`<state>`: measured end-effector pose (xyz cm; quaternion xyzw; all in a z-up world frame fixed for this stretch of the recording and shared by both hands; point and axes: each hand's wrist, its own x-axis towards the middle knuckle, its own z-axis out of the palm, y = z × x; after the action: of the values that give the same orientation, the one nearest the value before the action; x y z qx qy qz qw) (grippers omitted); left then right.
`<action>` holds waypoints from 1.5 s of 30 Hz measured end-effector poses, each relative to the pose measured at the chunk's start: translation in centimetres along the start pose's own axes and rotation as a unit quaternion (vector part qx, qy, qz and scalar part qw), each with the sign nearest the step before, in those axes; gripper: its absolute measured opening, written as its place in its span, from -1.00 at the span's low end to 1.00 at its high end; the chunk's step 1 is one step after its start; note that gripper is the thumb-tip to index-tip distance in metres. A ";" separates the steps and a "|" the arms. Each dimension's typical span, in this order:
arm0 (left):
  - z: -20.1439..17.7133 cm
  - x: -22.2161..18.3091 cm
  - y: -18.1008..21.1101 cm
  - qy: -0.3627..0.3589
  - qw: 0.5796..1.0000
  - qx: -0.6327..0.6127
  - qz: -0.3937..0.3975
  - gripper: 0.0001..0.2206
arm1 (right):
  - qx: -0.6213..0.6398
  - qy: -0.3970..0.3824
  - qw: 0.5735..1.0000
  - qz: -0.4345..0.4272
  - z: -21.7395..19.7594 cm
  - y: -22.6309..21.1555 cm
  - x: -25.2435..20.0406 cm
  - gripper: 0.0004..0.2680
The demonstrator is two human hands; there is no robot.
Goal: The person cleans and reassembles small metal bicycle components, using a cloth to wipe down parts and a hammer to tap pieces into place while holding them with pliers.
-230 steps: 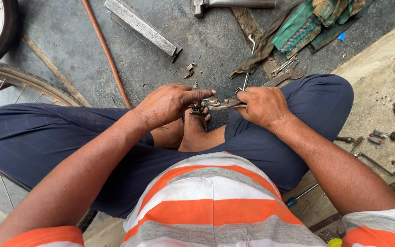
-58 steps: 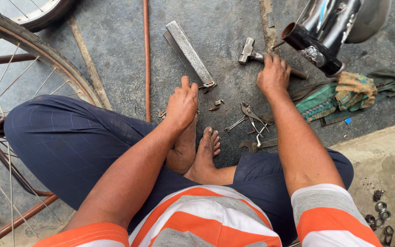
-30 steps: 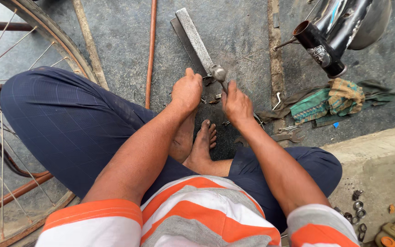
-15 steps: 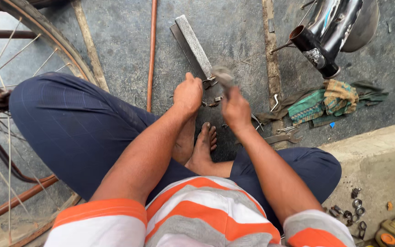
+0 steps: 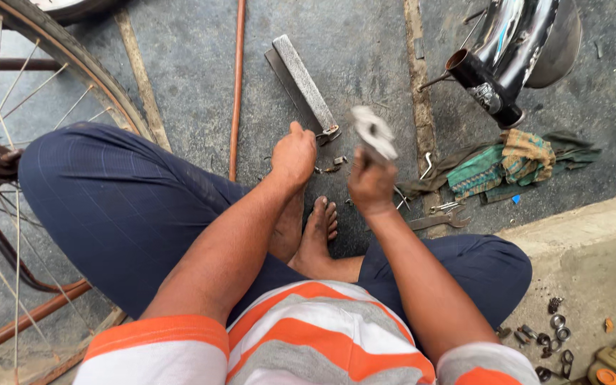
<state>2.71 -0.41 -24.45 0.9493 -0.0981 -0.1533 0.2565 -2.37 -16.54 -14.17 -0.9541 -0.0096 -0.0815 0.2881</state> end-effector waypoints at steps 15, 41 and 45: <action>-2.9 4.7 -0.3 -0.359 0.834 -0.361 -0.213 -0.66 | 0.272 -0.072 0.893 0.352 -1.3 4.8 1.1 -0.84; -6.1 4.1 -0.6 -0.104 0.922 -0.342 -0.148 -0.02 | 0.221 -0.101 0.927 0.288 4.5 3.8 6.5 -0.79; -8.7 1.7 1.3 -0.104 0.942 -0.319 0.020 0.18 | 0.208 -0.064 0.945 0.245 5.3 4.4 6.2 -0.80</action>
<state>7.15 2.02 -17.03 0.7942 -0.0887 -0.2693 0.5374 4.81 -17.44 -19.87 -0.8491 0.1889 0.0564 0.4901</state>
